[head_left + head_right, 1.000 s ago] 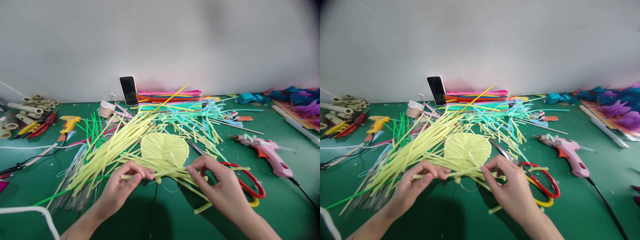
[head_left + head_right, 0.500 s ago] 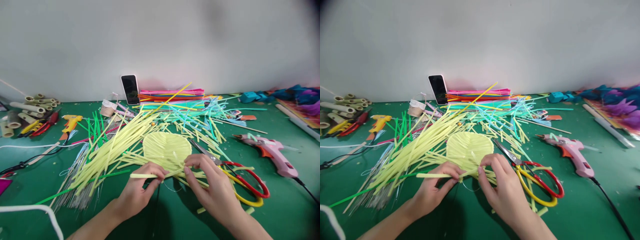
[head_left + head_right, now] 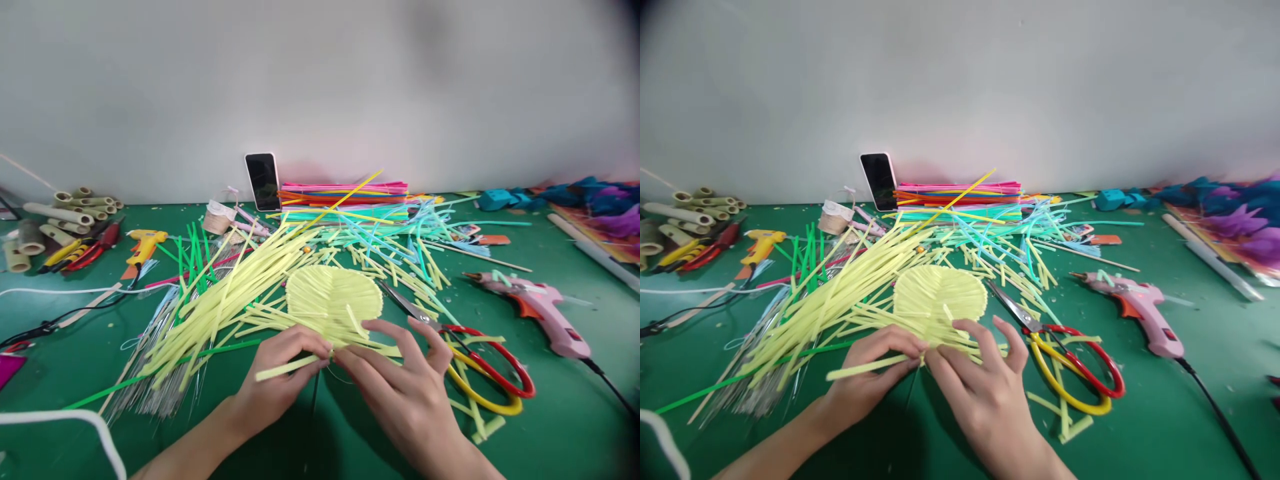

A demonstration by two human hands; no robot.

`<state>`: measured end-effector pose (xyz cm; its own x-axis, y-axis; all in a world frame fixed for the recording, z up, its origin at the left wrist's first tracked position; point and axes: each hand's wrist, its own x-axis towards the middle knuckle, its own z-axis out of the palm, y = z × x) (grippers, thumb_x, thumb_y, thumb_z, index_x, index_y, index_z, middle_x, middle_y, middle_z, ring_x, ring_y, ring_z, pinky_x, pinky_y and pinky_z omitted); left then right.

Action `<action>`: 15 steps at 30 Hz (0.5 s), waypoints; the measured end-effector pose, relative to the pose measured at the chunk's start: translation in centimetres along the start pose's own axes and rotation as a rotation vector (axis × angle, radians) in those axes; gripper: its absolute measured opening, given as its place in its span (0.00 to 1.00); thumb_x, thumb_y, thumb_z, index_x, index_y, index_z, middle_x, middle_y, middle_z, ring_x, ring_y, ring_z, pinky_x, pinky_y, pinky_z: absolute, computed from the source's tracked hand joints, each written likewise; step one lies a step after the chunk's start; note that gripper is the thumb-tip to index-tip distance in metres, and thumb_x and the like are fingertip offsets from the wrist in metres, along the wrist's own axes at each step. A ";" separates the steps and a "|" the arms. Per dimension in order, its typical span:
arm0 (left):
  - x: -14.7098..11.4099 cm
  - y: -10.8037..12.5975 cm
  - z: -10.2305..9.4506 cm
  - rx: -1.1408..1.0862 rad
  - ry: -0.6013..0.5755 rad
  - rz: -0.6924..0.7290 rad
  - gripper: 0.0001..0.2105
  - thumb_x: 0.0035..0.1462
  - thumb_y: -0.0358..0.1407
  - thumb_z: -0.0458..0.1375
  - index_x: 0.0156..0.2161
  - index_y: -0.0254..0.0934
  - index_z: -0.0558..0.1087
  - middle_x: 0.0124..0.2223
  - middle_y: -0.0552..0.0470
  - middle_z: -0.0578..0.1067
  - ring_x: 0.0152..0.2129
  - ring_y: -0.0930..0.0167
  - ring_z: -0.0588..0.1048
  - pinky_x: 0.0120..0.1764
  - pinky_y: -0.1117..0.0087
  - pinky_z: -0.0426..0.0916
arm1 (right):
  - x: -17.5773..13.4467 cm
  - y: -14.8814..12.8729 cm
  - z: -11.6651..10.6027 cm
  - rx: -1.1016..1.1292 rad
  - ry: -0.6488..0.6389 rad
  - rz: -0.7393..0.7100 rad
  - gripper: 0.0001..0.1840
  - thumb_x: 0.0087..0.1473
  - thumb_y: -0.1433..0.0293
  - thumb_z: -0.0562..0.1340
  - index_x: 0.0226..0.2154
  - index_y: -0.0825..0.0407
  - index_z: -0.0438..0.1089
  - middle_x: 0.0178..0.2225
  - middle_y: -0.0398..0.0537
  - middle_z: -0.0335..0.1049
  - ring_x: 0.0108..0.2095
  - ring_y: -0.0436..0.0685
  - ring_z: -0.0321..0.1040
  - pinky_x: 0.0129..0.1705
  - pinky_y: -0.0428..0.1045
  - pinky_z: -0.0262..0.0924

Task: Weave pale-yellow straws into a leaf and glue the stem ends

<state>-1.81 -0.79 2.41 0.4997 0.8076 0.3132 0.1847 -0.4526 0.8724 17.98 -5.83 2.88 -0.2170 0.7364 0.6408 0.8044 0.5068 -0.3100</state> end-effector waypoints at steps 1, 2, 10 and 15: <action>0.0 0.0 -0.1 0.004 -0.001 -0.006 0.05 0.59 0.27 0.62 0.38 0.39 0.76 0.40 0.53 0.81 0.39 0.72 0.78 0.46 0.73 0.70 | 0.0 0.3 0.0 -0.014 0.006 0.018 0.08 0.62 0.74 0.61 0.39 0.46 0.74 0.33 0.35 0.80 0.51 0.61 0.66 0.62 0.62 0.36; 0.0 0.0 -0.3 0.009 -0.004 -0.016 0.05 0.59 0.27 0.61 0.38 0.40 0.76 0.40 0.53 0.81 0.39 0.72 0.78 0.46 0.73 0.70 | 0.0 0.6 -0.1 -0.025 -0.001 0.032 0.08 0.61 0.74 0.61 0.39 0.45 0.74 0.33 0.35 0.80 0.52 0.61 0.65 0.62 0.63 0.36; -0.1 -0.8 -2.5 0.062 0.015 -0.034 0.05 0.57 0.28 0.63 0.35 0.41 0.78 0.38 0.53 0.82 0.41 0.69 0.78 0.46 0.69 0.71 | 0.2 2.1 -0.5 -0.039 -0.129 0.062 0.05 0.60 0.72 0.62 0.33 0.48 0.72 0.32 0.41 0.76 0.47 0.62 0.67 0.58 0.64 0.45; -0.2 -1.5 -4.2 0.113 -0.021 -0.065 0.05 0.56 0.30 0.65 0.37 0.42 0.80 0.39 0.52 0.82 0.42 0.68 0.77 0.46 0.69 0.72 | 0.4 2.5 -1.4 -0.047 -0.188 0.101 0.08 0.61 0.72 0.59 0.31 0.48 0.71 0.34 0.43 0.74 0.48 0.62 0.65 0.59 0.66 0.44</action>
<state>-5.71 1.33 2.63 0.5011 0.8289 0.2488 0.3103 -0.4405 0.8424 20.65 -4.86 3.35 -0.2297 0.8555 0.4641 0.8513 0.4078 -0.3302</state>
